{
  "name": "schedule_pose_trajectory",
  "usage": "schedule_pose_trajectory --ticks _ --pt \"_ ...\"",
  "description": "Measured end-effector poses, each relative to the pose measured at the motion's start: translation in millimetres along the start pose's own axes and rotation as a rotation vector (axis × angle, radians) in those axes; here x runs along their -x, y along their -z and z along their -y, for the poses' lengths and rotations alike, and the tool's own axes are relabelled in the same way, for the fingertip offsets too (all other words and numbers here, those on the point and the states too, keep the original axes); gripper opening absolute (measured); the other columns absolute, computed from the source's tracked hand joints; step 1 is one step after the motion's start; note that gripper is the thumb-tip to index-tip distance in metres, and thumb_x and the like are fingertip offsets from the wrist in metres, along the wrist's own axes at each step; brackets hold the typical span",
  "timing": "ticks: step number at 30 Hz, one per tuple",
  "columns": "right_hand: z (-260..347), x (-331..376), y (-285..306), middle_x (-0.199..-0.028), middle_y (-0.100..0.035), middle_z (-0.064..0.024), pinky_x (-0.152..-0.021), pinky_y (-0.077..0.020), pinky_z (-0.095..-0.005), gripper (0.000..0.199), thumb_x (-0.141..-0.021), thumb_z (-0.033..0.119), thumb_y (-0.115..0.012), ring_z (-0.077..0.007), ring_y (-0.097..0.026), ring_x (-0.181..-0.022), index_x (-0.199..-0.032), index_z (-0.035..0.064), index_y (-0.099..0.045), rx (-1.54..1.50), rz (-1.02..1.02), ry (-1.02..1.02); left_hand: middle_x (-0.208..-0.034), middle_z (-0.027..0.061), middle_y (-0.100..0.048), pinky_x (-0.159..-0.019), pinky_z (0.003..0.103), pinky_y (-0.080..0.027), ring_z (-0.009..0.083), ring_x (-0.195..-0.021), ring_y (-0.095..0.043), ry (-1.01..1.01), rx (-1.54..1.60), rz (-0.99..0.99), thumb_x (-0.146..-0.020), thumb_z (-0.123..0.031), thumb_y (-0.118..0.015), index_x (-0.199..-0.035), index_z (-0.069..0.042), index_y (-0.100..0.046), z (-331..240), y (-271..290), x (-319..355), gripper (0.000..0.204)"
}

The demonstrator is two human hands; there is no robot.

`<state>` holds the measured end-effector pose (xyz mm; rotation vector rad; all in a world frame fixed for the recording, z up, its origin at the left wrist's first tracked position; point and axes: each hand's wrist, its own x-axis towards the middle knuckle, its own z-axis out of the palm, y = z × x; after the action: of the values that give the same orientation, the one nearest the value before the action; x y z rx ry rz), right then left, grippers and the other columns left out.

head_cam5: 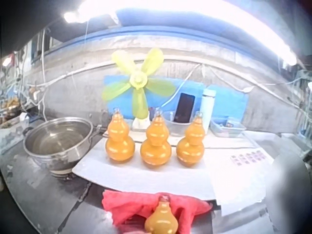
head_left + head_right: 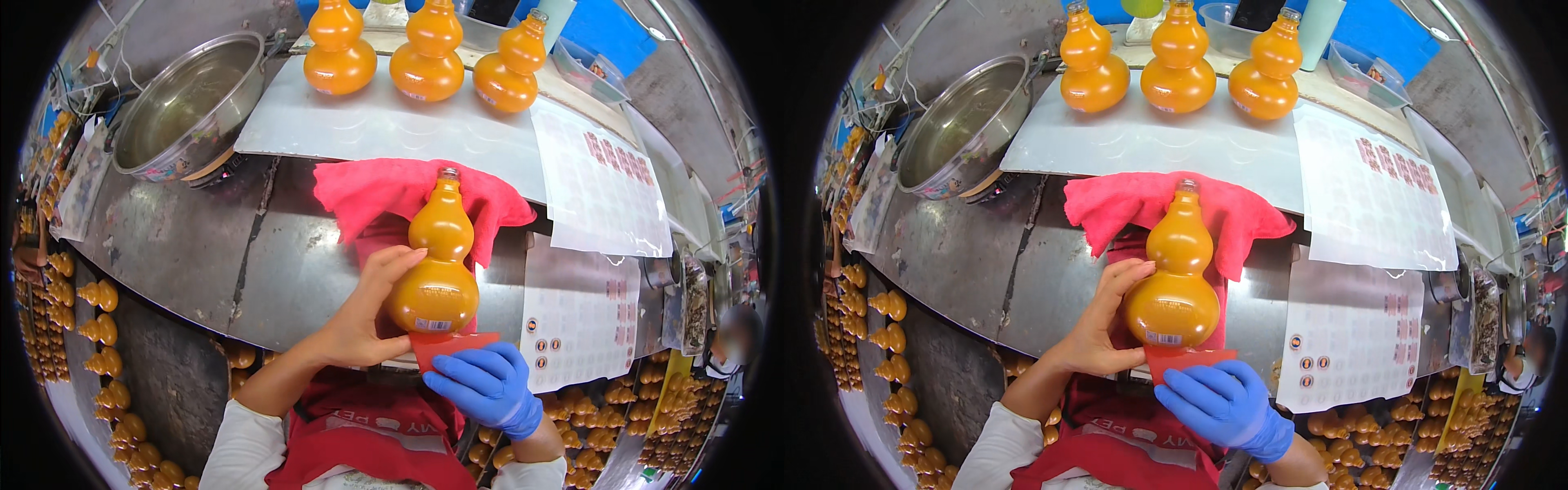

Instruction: The person applies circular stickers to the bodies of orange, gourd-shaped bottles. They pick up a bottle, place a sticker on it, smooth it down with a red cloth, and then place the finished bottle on a metal tray. The process is repeated for multiple bottles.

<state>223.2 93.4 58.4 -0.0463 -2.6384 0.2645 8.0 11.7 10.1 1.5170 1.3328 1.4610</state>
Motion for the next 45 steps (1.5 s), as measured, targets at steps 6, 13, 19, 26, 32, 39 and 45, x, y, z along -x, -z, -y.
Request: schedule_pose_trajectory --ticks 6,13,19,26,32,39,45 --pt "0.7 -5.1 4.5 -0.106 -0.064 0.0028 -0.072 -0.0449 -0.0283 0.037 -0.066 0.013 -0.067 -0.0128 -0.058 -0.087 -0.102 0.0178 -0.069 0.054 -0.092 -0.010 -0.140 0.0157 -0.033 -0.109 0.039 -0.027 0.0309 -0.132 -0.032 -0.077 -0.150 -0.019 -0.065 -0.007 -0.076 -0.142 -0.004 -0.030 2.8 -0.4 3.2 0.089" --pt "-11.0 -7.6 21.2 -0.104 -0.065 0.0029 -0.079 -0.0474 -0.0335 0.035 -0.063 0.011 -0.071 -0.0149 -0.059 -0.086 -0.097 0.0200 -0.070 -0.140 -0.089 -0.040 -0.141 0.0151 -0.035 -0.109 0.041 -0.026 0.0325 -0.132 -0.032 -0.102 -0.176 -0.033 -0.065 -0.009 -0.078 -0.141 -0.004 -0.031 5.3 -1.6 5.6 0.089" --pt "-37.6 1.8 2.6 -0.099 -0.066 0.0045 -0.094 -0.0443 -0.0421 0.029 -0.062 0.008 -0.074 -0.0172 -0.062 -0.092 -0.086 0.0214 -0.067 -0.246 -0.077 -0.038 -0.140 0.0170 -0.034 -0.109 0.041 -0.027 0.0337 -0.131 -0.033 -0.094 -0.162 -0.009 -0.068 -0.006 -0.076 -0.141 -0.004 -0.032 1.4 -0.5 4.5 0.086" --pt "-11.7 -2.6 15.7 -0.100 -0.065 0.0056 -0.092 -0.0456 -0.0394 0.027 -0.066 0.012 -0.073 -0.0152 -0.061 -0.092 -0.090 0.0217 -0.068 -0.082 -0.102 -0.061 -0.144 0.0245 -0.022 -0.109 0.045 -0.027 0.0428 -0.133 -0.027 -0.207 -0.216 -0.055 -0.070 -0.003 -0.075 -0.142 -0.012 -0.035 6.8 -9.2 9.0 0.083" --pt "1.0 14.0 -6.2 -0.105 -0.063 -0.0041 -0.081 -0.0491 -0.0321 0.031 -0.073 0.000 -0.070 -0.0174 -0.062 -0.085 -0.101 0.0109 -0.062 -0.247 -0.231 -0.303 -0.144 0.0315 -0.022 -0.103 0.046 -0.036 0.0478 -0.128 -0.035 -0.337 -0.366 -0.125 -0.075 -0.002 -0.072 -0.131 -0.011 -0.052 9.1 -15.3 12.7 0.060" --pt "8.6 -40.1 -5.2 -0.104 -0.059 -0.0110 -0.081 -0.0487 -0.0293 0.031 -0.086 0.003 -0.060 -0.0180 -0.059 -0.091 -0.115 0.0003 -0.050 -0.448 -0.307 -0.873 -0.128 0.0357 -0.043 -0.094 0.047 -0.046 0.0488 -0.113 -0.052 -0.415 -0.656 -0.226 -0.077 -0.003 -0.071 -0.121 -0.004 -0.060 10.2 -22.1 20.3 0.045" --pt "1.4 -26.5 -1.1 -0.107 -0.057 -0.0086 -0.087 -0.0457 -0.0288 0.027 -0.087 0.000 -0.056 -0.0153 -0.055 -0.100 -0.113 0.0019 -0.051 -0.665 -0.405 -1.120 -0.127 0.0353 -0.044 -0.095 0.049 -0.046 0.0494 -0.114 -0.051 -0.403 -0.576 -0.251 -0.074 -0.007 -0.073 -0.124 -0.002 -0.055 15.5 -21.4 20.5 0.053"
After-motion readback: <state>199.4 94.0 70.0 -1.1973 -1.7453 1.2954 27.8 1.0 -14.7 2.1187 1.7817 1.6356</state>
